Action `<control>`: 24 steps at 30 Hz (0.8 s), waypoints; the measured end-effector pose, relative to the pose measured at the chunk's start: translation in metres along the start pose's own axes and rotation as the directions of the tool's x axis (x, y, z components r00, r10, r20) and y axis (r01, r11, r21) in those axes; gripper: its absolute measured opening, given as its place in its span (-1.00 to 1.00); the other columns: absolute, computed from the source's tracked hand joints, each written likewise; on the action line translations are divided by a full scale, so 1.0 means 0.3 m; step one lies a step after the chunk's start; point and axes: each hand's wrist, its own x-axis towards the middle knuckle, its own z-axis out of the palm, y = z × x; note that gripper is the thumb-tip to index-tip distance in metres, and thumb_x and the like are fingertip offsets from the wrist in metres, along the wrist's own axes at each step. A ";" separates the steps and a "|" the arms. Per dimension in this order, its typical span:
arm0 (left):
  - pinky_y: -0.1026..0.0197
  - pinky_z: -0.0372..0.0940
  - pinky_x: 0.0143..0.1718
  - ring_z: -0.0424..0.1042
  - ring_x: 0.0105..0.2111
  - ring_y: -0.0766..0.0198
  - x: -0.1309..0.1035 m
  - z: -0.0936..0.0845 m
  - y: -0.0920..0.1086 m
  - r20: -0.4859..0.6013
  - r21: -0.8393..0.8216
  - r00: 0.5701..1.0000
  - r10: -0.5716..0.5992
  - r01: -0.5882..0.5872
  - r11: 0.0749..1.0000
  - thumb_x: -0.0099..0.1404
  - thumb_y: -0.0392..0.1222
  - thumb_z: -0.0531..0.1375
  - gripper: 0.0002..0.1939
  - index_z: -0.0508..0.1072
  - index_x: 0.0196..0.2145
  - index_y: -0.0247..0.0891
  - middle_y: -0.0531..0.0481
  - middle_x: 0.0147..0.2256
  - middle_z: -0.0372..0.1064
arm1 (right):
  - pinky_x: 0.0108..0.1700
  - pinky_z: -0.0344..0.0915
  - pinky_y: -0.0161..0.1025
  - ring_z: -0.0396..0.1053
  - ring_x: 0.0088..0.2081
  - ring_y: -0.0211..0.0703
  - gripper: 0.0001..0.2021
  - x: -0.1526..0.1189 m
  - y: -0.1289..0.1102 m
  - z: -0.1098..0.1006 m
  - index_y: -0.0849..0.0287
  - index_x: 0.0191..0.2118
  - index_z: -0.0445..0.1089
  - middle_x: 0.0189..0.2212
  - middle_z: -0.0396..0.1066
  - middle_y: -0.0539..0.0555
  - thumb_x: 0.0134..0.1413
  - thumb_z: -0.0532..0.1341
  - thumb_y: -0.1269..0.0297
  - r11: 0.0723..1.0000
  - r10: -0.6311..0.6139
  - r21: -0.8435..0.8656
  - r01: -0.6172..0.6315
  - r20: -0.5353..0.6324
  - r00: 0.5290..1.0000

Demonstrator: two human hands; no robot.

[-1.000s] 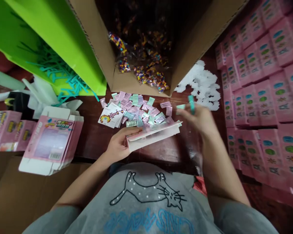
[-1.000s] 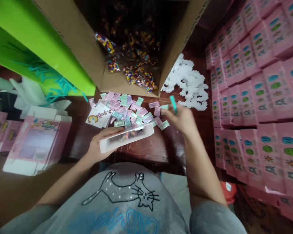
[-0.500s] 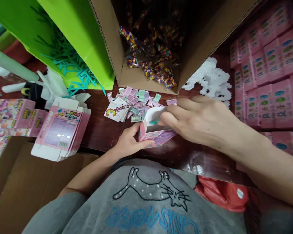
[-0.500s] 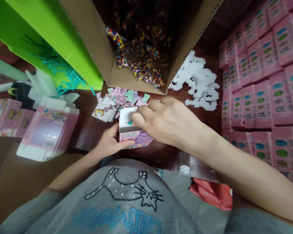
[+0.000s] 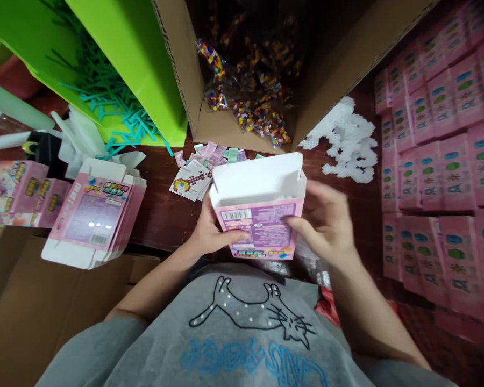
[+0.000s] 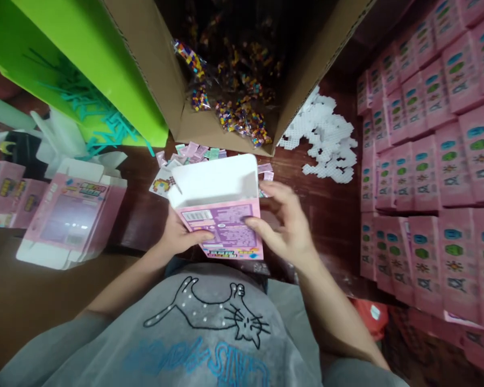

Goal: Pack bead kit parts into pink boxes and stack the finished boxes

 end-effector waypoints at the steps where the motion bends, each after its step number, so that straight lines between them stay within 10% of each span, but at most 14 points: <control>1: -0.21 0.57 0.26 0.55 0.31 -0.12 0.003 0.005 -0.013 -0.019 0.030 0.998 0.053 -0.052 0.998 0.20 0.24 0.62 0.30 -0.04 0.63 0.03 -0.26 0.41 0.40 | 0.00 0.69 0.00 0.60 0.05 -0.02 -0.36 -0.040 0.027 0.022 -0.32 0.47 0.33 0.23 0.48 0.09 0.39 0.44 0.17 0.998 0.044 0.046 -0.045 0.009 0.999; 3: -0.20 0.54 0.29 0.50 0.35 -0.13 0.010 0.010 -0.025 0.011 0.083 0.994 0.108 -0.108 0.991 0.21 0.21 0.62 0.28 -0.02 0.63 0.10 -0.24 0.46 0.31 | -0.10 0.69 -0.12 0.62 -0.05 -0.10 -0.37 -0.100 0.064 0.045 -0.29 0.48 0.32 0.16 0.54 0.08 0.42 0.41 0.25 0.993 0.076 0.086 -0.075 -0.006 0.997; 8: 0.06 0.55 0.07 0.63 -0.04 0.15 0.006 -0.021 0.014 0.220 0.133 0.975 0.024 -0.054 0.990 0.54 0.07 0.38 -0.70 0.64 0.12 -0.08 -0.08 -0.01 0.60 | 0.02 0.65 -0.13 0.61 0.01 -0.12 -0.69 -0.185 0.102 0.000 -0.10 0.20 0.59 0.04 0.58 0.07 0.41 0.43 0.19 0.985 0.160 0.043 -0.169 0.170 0.972; 15: 0.07 0.56 0.03 0.68 -0.02 0.14 -0.029 0.017 0.031 -0.034 0.029 0.976 -0.216 0.217 0.976 0.52 0.25 0.36 -0.49 0.46 0.20 -0.13 -0.11 -0.01 0.68 | 0.19 0.59 0.03 0.61 0.14 -0.05 -0.69 -0.224 0.130 0.065 -0.05 0.23 0.58 0.08 0.62 0.14 0.46 0.35 0.22 0.993 0.107 -0.048 -0.111 -0.093 0.990; 21: -0.02 0.54 0.22 0.64 0.22 0.05 -0.010 0.010 0.101 0.148 0.029 0.941 -0.304 0.303 0.953 0.46 0.05 0.43 -0.73 0.61 -0.12 -0.20 -0.24 0.22 0.64 | 0.11 0.56 -0.04 0.65 0.00 -0.08 -0.84 -0.186 0.072 0.048 0.07 -0.15 0.61 -0.07 0.69 0.10 0.42 0.41 0.12 0.983 0.182 -0.006 -0.182 0.090 0.979; 24: 0.05 0.57 0.07 0.70 0.05 0.11 0.017 0.008 0.133 0.105 0.031 0.934 -0.342 0.340 0.940 0.43 -0.04 0.43 -0.78 0.57 -0.13 -0.20 -0.17 0.05 0.72 | -0.06 0.51 -0.16 0.61 -0.15 -0.15 -0.77 -0.160 0.044 0.070 0.11 -0.15 0.55 -0.17 0.66 0.07 0.40 0.42 0.06 0.950 0.312 0.017 -0.313 0.029 0.950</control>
